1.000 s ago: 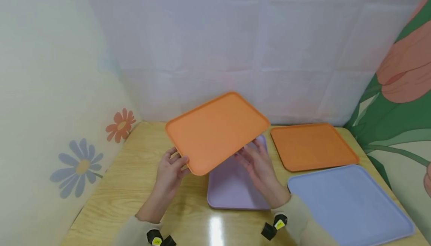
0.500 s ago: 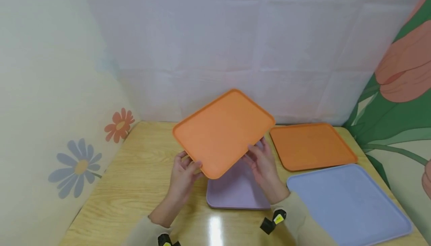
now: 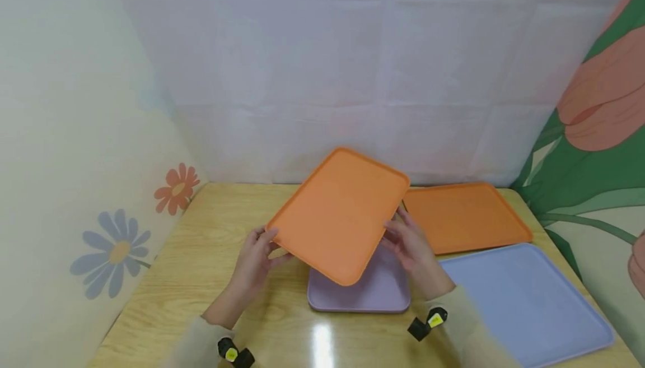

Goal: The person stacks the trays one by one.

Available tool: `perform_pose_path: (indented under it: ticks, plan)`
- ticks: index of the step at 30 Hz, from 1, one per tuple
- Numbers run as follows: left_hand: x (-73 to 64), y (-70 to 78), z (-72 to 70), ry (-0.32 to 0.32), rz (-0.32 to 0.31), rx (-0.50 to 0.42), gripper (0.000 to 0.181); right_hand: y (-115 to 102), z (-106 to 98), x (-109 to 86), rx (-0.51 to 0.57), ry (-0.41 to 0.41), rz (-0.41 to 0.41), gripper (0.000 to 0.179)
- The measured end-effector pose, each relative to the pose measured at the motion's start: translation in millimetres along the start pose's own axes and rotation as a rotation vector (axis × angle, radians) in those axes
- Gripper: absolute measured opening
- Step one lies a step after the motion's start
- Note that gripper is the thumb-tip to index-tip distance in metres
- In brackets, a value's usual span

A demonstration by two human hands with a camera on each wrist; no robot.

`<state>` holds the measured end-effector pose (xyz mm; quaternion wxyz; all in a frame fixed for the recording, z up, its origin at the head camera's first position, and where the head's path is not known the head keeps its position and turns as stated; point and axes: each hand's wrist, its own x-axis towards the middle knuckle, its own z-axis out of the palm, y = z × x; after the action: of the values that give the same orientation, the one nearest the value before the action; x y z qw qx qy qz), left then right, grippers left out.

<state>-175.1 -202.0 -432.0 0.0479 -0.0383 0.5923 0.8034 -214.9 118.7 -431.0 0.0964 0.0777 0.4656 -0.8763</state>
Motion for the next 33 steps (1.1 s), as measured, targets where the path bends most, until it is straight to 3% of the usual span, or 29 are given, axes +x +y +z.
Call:
perform_pose_path:
  ticks: [5, 11, 16, 23, 33]
  plan:
    - [12.2, 11.0, -13.7, -0.107, -0.043, 0.18, 0.034, -13, -14, -1.5, -0.088, -0.095, 0.057, 0.074]
    - [27.9, 15.6, -16.3, -0.245, -0.156, 0.356, 0.056, -18, -25, -0.1, -0.144, -0.229, 0.077, 0.075]
    - [34.3, 13.9, -11.5, -0.293, -0.188, 0.362, 0.07, -19, -32, 1.5, -0.159, -0.305, 0.084, 0.075]
    - [35.5, 6.6, -11.5, -0.35, -0.183, 0.372, 0.067, -22, -37, 1.1, -0.228, -0.386, 0.097, 0.074]
    - [37.7, 1.9, -5.9, -0.39, -0.135, 0.375, 0.067, -29, -44, 2.0, -0.283, -0.357, 0.13, 0.074]
